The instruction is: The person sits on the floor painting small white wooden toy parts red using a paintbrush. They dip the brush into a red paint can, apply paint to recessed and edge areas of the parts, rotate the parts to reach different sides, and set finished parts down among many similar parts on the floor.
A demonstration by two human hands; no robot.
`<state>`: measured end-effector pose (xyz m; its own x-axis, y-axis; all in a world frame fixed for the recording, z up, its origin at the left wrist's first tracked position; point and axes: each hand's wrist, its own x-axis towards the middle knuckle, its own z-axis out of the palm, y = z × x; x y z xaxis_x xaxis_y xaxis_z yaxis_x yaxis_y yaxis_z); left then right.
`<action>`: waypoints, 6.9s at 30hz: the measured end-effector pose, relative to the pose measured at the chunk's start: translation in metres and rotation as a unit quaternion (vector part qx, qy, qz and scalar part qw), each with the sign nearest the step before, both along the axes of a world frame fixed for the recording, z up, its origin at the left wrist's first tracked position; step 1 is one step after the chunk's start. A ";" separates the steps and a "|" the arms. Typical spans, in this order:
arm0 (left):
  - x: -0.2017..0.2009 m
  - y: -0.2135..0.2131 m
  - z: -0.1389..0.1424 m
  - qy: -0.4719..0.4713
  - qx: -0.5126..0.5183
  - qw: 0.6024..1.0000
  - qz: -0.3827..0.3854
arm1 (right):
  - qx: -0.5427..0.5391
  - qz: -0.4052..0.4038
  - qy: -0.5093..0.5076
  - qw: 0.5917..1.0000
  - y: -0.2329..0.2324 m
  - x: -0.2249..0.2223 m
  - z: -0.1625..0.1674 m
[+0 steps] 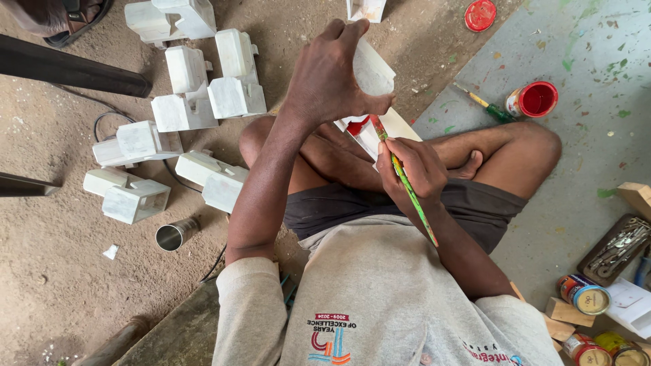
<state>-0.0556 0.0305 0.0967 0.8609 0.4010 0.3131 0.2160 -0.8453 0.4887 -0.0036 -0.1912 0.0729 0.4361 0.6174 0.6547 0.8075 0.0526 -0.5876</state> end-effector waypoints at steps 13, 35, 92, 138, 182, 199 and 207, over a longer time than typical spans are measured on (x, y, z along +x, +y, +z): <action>-0.002 -0.001 0.005 -0.027 0.008 1.000 0.000 | 0.010 -0.007 -0.006 1.000 0.002 -0.001 0.001; -0.005 0.000 -0.001 -0.020 0.012 1.000 0.013 | 0.017 -0.001 0.022 1.000 -0.012 -0.006 0.007; -0.002 0.006 -0.007 -0.007 0.001 1.000 0.016 | -0.032 0.014 0.010 0.999 0.006 -0.008 0.005; -0.014 -0.001 0.002 -0.047 0.022 0.998 0.035 | -0.045 0.018 0.150 0.988 -0.003 -0.006 0.005; -0.080 -0.035 0.020 -0.164 -0.056 0.974 0.147 | 0.015 0.029 0.080 0.996 -0.046 -0.009 0.042; -0.067 -0.047 0.003 -0.180 -0.115 0.966 0.147 | 0.057 -0.283 0.348 0.892 -0.158 0.204 -0.094; -0.065 -0.040 0.001 -0.122 -0.022 0.978 0.166 | -0.013 -0.314 0.296 0.902 -0.150 0.252 -0.110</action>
<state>-0.1203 -0.0096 0.0976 0.5821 0.6634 0.4701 0.3476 -0.7257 0.5937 0.2482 -0.3410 -0.0373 0.9734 0.1397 0.1817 0.2185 -0.3258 -0.9199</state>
